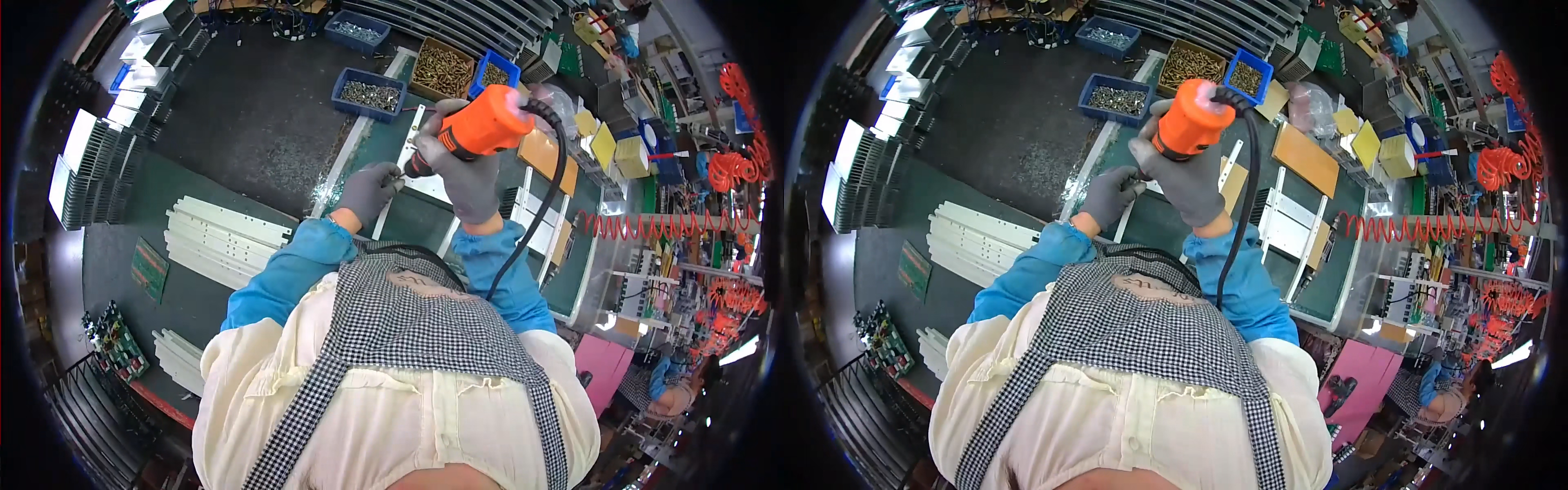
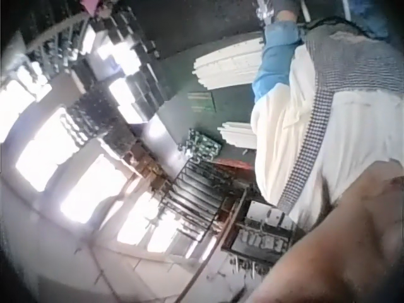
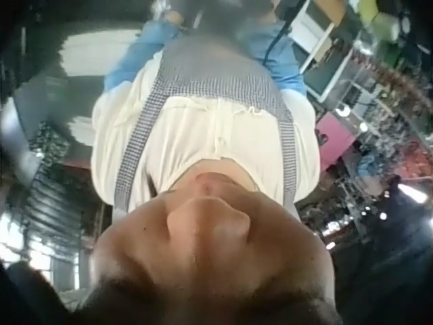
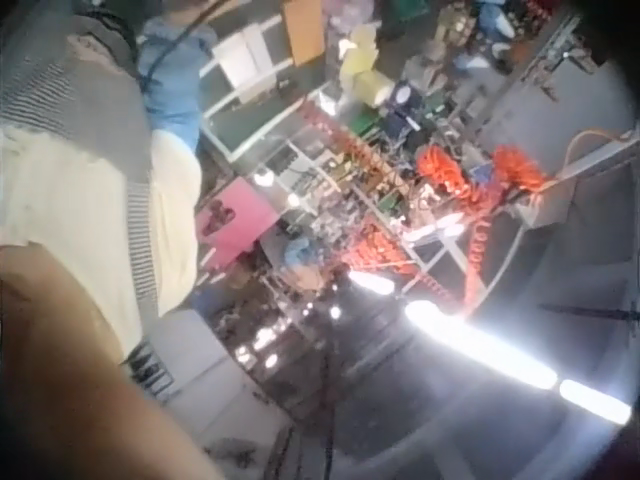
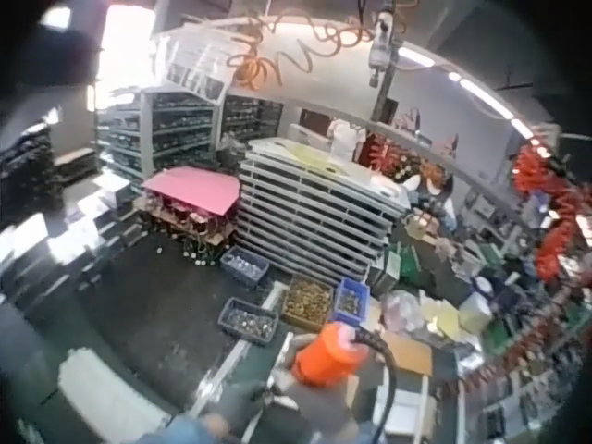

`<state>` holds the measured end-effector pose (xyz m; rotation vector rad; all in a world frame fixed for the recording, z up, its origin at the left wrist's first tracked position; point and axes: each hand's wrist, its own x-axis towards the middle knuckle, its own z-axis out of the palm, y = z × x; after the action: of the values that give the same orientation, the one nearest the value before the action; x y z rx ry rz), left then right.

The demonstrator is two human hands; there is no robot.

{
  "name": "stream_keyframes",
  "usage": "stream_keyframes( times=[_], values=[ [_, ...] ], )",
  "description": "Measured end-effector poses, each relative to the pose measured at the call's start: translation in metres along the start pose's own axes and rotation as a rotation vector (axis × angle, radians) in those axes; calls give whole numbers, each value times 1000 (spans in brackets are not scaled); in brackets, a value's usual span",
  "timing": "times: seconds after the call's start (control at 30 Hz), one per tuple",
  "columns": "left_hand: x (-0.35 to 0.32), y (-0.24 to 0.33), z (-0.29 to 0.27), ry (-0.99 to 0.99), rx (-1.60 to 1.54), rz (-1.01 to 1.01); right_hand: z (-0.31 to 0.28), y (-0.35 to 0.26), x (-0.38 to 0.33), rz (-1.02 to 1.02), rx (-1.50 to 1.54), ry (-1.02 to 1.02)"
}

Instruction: The person assembles metal component plates by driving screws into brackets with an electric screwdriver.

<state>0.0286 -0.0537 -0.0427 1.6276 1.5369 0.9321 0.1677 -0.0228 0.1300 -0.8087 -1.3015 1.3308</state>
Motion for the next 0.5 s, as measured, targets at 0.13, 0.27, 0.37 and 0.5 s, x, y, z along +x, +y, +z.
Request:
stream_keyframes(
  times=[0.13,0.27,0.37,0.5],
  values=[
    [2,-2,3,77,15,128,-4,-12,-2,-58,-6,38],
    [5,-5,7,217,-79,127,-18,-23,3,-247,96,169],
    [18,-10,9,290,-414,-103,-34,-24,14,-355,99,301],
    [42,-23,1,63,-1179,-739,-41,-3,28,-339,62,428]
  ],
)
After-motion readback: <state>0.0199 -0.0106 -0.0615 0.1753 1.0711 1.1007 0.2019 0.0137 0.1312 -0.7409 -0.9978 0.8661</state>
